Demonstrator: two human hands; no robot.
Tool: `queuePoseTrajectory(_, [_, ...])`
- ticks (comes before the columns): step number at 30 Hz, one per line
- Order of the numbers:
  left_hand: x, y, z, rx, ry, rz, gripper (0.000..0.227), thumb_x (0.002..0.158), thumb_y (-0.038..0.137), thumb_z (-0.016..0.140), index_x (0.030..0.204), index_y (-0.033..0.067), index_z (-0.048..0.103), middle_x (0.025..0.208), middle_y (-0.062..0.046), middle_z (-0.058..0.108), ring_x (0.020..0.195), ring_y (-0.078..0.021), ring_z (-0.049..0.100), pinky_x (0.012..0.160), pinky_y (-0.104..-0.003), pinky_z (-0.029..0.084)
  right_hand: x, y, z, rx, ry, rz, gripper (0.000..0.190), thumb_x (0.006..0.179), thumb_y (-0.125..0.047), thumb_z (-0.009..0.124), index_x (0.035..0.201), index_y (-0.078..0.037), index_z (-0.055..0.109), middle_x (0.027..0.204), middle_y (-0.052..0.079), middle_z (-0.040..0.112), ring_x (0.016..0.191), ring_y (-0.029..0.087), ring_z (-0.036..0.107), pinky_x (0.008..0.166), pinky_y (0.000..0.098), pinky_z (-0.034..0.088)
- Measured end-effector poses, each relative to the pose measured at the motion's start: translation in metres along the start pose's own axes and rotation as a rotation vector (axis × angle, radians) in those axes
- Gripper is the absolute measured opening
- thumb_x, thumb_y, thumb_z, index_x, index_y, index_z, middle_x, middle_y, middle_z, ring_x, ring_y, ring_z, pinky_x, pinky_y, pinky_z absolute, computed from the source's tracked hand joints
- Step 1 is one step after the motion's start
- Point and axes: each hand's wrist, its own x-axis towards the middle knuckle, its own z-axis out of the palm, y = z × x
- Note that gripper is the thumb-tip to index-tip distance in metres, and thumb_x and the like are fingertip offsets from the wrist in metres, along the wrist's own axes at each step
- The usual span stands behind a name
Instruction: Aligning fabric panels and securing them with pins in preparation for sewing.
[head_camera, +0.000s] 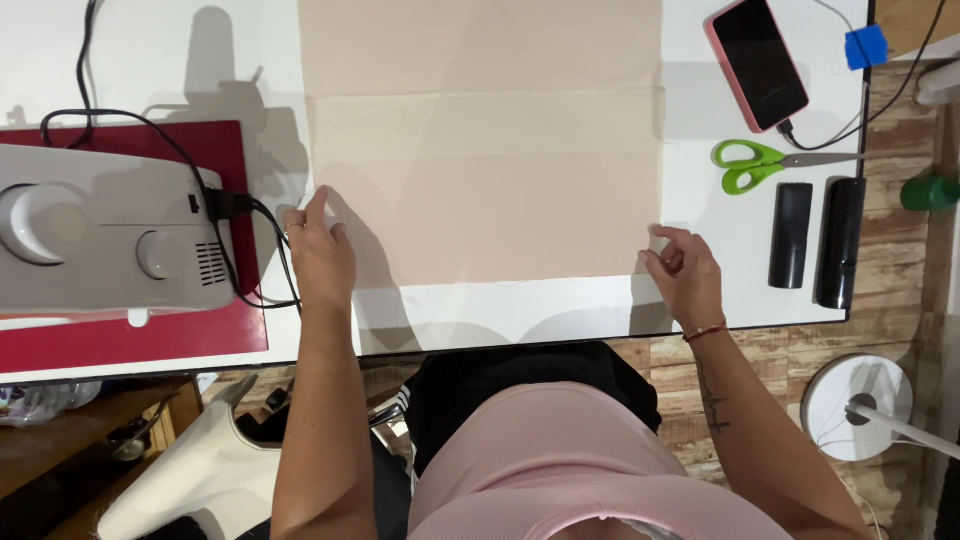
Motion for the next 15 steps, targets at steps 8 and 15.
queuePoseTrajectory(8, [-0.002, 0.075, 0.021, 0.114, 0.079, 0.468, 0.078, 0.087, 0.021, 0.082, 0.153, 0.0014, 0.046, 0.156, -0.027, 0.041, 0.146, -0.0427, 0.038, 0.119, -0.058, 0.028, 0.035, -0.038, 0.002, 0.264, 0.118, -0.174, 0.019, 0.103, -0.006, 0.071, 0.122, -0.006, 0.072, 0.102, 0.014, 0.056, 0.091, 0.031, 0.064, 0.078, 0.039, 0.056])
queuePoseTrajectory(15, [0.034, 0.144, 0.095, 0.144, -0.112, 0.681, 0.06, 0.109, 0.035, 0.051, 0.163, 0.0151, 0.032, 0.171, -0.007, 0.024, 0.158, -0.0254, 0.022, 0.128, -0.053, 0.016, 0.117, -0.144, 0.079, 0.029, 0.027, -0.869, 0.049, 0.096, -0.007, 0.066, 0.143, 0.003, 0.057, 0.14, 0.03, 0.056, 0.133, 0.05, 0.05, 0.112, 0.0609, 0.035])
